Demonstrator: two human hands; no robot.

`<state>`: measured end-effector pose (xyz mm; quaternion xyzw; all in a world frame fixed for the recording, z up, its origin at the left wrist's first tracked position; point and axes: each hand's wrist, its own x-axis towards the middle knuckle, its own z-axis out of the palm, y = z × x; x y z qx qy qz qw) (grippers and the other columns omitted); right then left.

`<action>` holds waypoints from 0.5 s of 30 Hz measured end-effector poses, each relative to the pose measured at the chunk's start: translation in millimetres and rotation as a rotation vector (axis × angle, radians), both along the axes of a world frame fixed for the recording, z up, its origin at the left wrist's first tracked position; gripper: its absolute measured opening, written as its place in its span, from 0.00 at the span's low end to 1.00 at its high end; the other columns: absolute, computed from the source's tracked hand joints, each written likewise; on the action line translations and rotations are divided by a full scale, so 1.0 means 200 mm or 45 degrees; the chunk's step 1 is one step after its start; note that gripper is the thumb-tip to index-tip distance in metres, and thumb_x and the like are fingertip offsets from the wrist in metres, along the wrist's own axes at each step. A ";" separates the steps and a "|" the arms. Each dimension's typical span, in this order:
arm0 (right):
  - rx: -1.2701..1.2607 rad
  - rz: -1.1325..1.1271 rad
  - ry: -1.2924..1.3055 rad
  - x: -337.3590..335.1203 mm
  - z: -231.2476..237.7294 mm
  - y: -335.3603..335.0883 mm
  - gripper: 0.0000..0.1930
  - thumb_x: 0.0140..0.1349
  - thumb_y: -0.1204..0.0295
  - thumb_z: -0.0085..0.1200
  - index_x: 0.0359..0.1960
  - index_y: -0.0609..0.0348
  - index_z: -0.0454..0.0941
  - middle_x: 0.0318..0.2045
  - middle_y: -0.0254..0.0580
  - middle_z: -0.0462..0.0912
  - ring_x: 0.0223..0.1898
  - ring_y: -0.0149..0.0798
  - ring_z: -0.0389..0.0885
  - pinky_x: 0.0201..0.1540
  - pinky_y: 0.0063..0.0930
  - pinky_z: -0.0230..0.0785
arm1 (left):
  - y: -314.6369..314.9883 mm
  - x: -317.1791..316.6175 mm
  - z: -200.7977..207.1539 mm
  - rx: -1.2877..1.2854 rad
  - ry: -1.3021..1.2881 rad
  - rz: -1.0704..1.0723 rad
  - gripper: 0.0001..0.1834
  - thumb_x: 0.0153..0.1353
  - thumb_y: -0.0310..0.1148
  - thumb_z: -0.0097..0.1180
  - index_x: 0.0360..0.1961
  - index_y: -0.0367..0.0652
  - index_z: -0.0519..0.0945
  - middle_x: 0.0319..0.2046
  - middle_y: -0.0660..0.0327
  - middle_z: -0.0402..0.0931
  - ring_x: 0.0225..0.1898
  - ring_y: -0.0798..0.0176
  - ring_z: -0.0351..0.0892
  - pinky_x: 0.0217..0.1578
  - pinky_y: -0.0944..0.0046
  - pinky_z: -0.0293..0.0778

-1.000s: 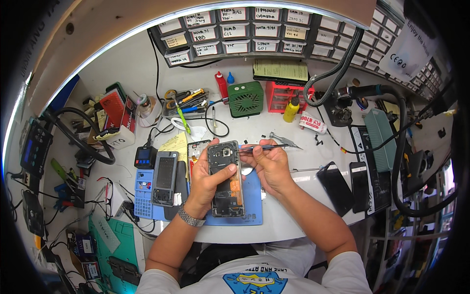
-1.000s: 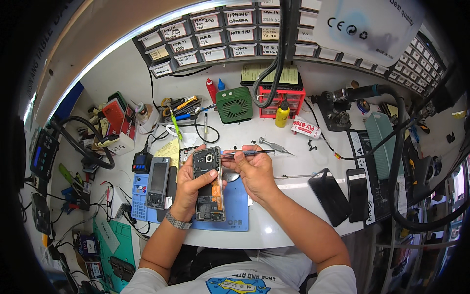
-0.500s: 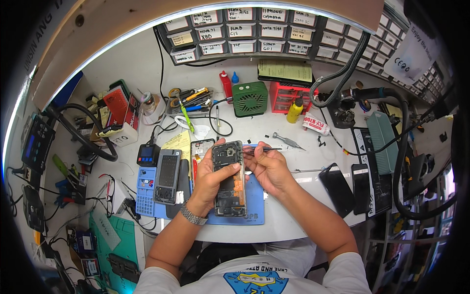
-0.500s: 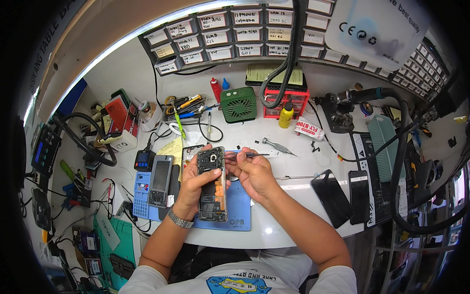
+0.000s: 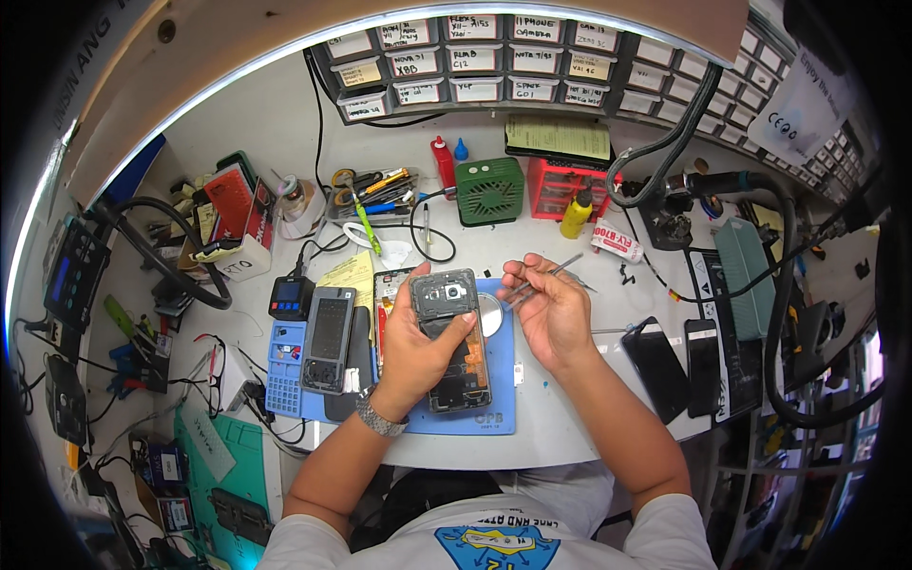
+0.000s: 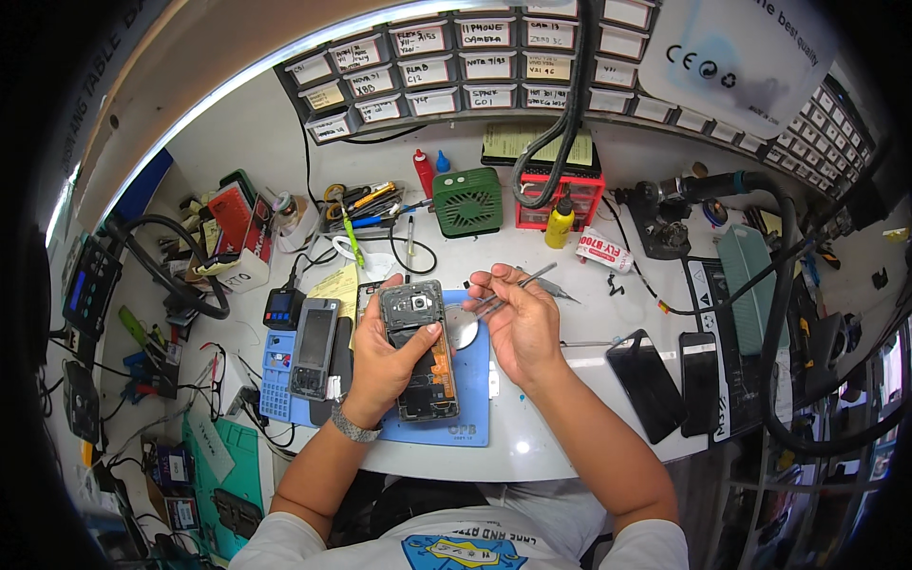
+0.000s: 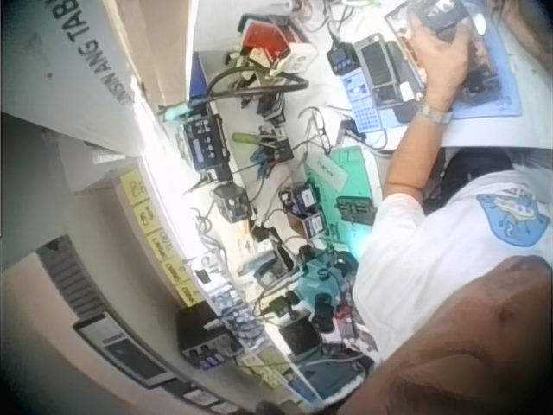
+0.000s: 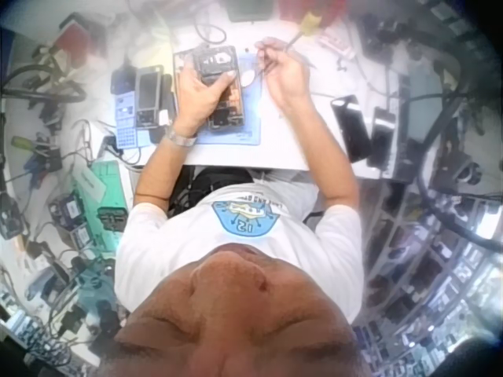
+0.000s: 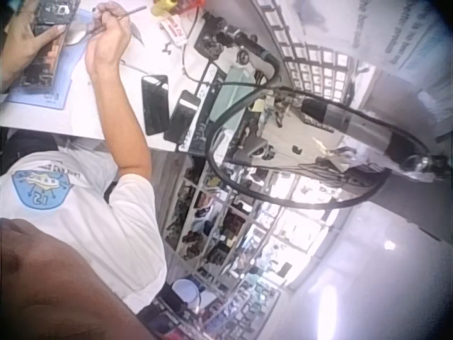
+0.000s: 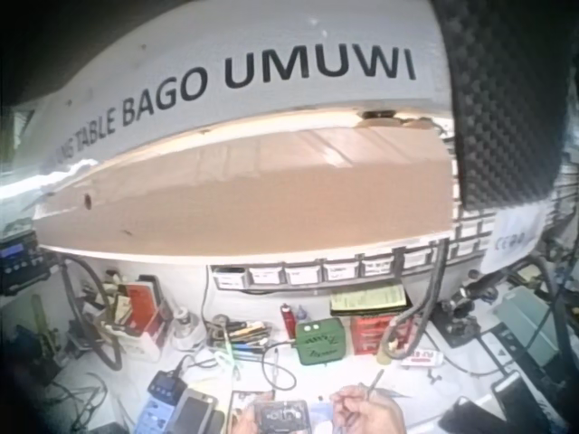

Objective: The person disassembles a smartphone by removing screws from the back cover, prying off the cover, and detaching the battery. The person uses a screwdriver and a prying tool to separate components and places them on the workbench.

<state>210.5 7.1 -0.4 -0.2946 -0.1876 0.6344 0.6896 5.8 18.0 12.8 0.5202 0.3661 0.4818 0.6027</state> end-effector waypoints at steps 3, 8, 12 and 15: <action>-0.015 0.052 -0.509 -0.02 0.08 -0.04 0.10 0.79 0.74 0.56 0.55 0.67 0.81 0.47 0.45 0.86 0.45 0.29 0.82 0.49 0.23 0.74 | -0.03 0.02 0.02 0.170 0.187 0.023 0.45 0.66 0.20 0.70 0.78 0.31 0.56 0.52 0.56 0.83 0.51 0.64 0.87 0.55 0.63 0.85; 0.004 -0.072 -1.214 -0.17 0.09 -0.11 0.15 0.77 0.69 0.63 0.57 0.68 0.83 0.40 0.38 0.87 0.42 0.24 0.82 0.47 0.23 0.77 | -0.05 0.03 0.00 0.167 0.216 0.012 0.47 0.64 0.20 0.69 0.79 0.29 0.55 0.53 0.53 0.84 0.53 0.65 0.86 0.58 0.63 0.81; -0.079 -0.087 -1.194 -0.18 0.12 -0.11 0.14 0.74 0.70 0.67 0.54 0.69 0.84 0.38 0.39 0.88 0.40 0.26 0.84 0.45 0.24 0.79 | -0.06 0.03 -0.02 0.167 0.248 -0.014 0.47 0.62 0.21 0.70 0.78 0.30 0.57 0.52 0.52 0.85 0.53 0.63 0.87 0.58 0.62 0.81; -0.137 -0.070 -1.260 -0.16 0.12 -0.11 0.12 0.73 0.71 0.67 0.50 0.69 0.84 0.36 0.38 0.88 0.38 0.27 0.85 0.44 0.24 0.79 | -0.06 0.02 -0.02 0.189 0.315 -0.044 0.47 0.62 0.18 0.69 0.78 0.32 0.57 0.53 0.54 0.82 0.54 0.64 0.85 0.58 0.63 0.81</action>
